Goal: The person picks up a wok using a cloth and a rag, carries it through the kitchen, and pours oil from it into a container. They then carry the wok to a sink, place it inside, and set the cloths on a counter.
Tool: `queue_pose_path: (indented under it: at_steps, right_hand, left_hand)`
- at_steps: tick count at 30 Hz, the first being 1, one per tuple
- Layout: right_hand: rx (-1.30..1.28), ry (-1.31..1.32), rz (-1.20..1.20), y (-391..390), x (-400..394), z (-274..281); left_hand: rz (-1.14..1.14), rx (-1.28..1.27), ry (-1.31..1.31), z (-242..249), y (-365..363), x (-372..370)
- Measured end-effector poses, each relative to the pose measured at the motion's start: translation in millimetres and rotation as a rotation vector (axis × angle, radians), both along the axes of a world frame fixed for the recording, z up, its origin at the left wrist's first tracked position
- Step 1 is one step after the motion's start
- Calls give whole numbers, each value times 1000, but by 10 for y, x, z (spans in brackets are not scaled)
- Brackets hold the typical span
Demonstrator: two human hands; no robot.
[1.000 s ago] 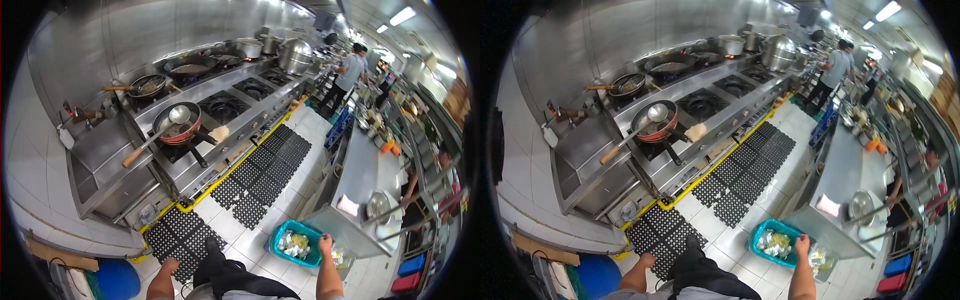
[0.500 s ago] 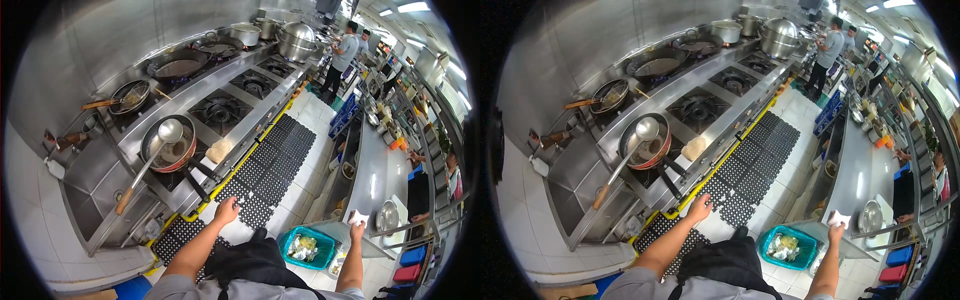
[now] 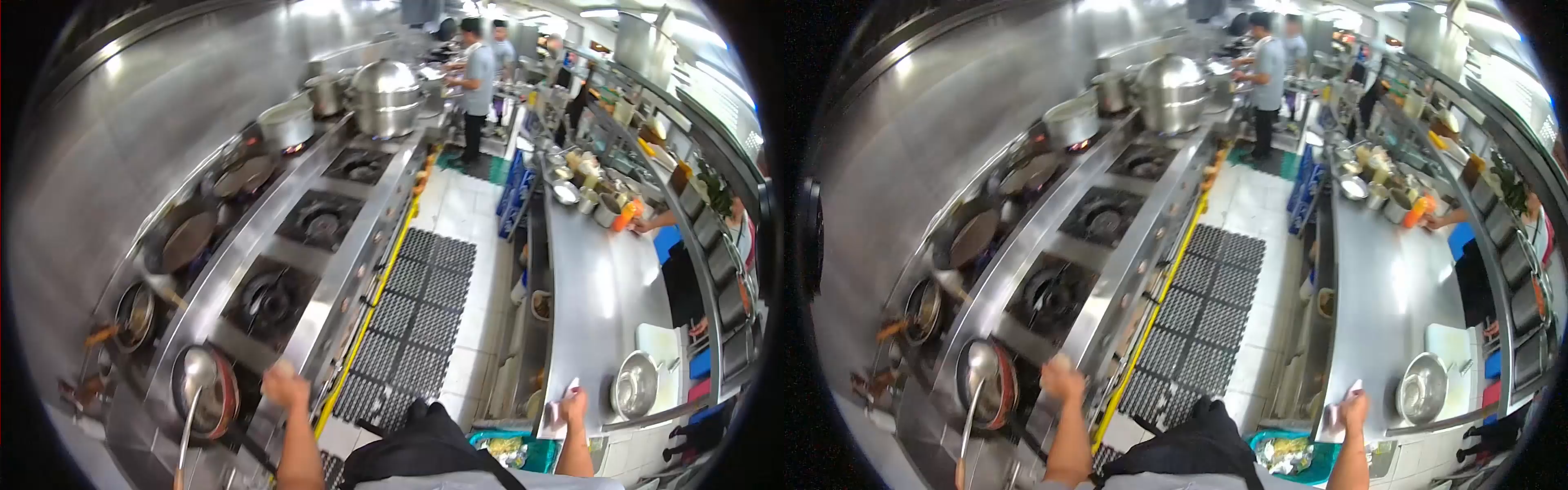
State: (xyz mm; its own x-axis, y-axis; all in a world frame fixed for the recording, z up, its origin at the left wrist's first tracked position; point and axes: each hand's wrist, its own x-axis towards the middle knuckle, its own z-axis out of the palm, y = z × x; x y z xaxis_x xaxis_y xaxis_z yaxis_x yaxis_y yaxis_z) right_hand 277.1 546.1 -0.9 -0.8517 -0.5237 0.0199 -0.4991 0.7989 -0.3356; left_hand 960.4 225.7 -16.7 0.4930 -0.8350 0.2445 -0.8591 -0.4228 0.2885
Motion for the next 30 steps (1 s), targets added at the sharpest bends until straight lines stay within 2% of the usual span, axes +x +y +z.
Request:
queue_pose_path:
  at_steps: [1, 3, 5, 7, 9, 10, 11, 12, 13, 14, 15, 16, 17, 18, 19, 20, 21, 23, 25, 26, 27, 29, 30]
  right_hand:
    - [-52, -144, -14, -226, -22, 59]
    - [-365, -484, 37, -741, 23, 274]
    - [-428, -957, -82, -1531, 472, 1271]
    - [-655, -1286, 78, -2010, 346, 1143]
    - [-794, -1557, 94, -2506, 374, 1055]
    - [-1145, -1949, 0, -2804, 689, 1176]
    - [-1163, -1984, 161, -3011, 849, 1326]
    - [-1134, -2108, 92, -3120, 924, 1317]
    - [-1068, -2243, 28, -3265, 1018, 1293]
    - [-1024, -2212, 39, -3433, 1192, 1176]
    - [-889, -2195, 75, -3625, 1369, 1045]
    - [-755, -2178, 115, -3819, 1568, 963]
    - [-662, -2065, 199, -3942, 1801, 874]
    - [-567, -1951, 278, -4083, 2057, 837]
    - [-488, -1985, 205, -4205, 2229, 800]
    - [-410, -2017, 129, -4336, 2400, 765]
    - [-357, -2192, 18, -4447, 2586, 854]
    - [9, -2214, 172, -4804, 2538, 313]
    - [116, -2056, 434, -5150, 2757, 72]
    - [189, -2047, 497, -5340, 2850, -67]
    - [280, -2039, 455, -5529, 2932, -241]
    - [528, -1762, 604, -5888, 3141, -667]
    - [560, -1804, 685, -6013, 3220, -766]
  left_hand:
    - [-8, 110, 30, -102, -46, 113]
    - [-38, 56, -20, -85, -40, 115]
    - [-38, 105, -2, 131, -1, 18]
    - [-42, 137, 6, 113, -172, -16]
    - [73, 195, 0, -53, -266, 99]
    - [81, 66, 66, -136, -360, 132]
    - [75, 65, 71, 3, -537, 27]
    - [44, -32, 491, 413, -684, -204]
    - [-77, -142, 586, 155, -800, -83]
    - [-205, -239, 689, -112, -895, 50]
    - [-254, -287, 649, -132, -1100, -3]
    - [-170, -148, 1063, 528, -1192, -240]
    - [-60, -135, 1087, 323, -1356, -207]
    - [-36, -155, 1197, 381, -1490, -260]
    - [-163, -59, 1192, 537, -1595, -242]
    - [-292, -119, 1193, 305, -1734, -197]
    - [-370, -88, 1183, 572, -1781, -247]
    - [-554, -30, 1199, 334, -1916, -230]
    - [-486, 108, 1323, 424, -1976, -200]
    - [-485, 32, 1270, 498, -1951, -199]
    - [-460, 29, 1272, 544, -1896, -186]
    - [-100, 17, 1427, 570, -1803, -109]
    - [34, 113, 1415, 528, -1754, -20]
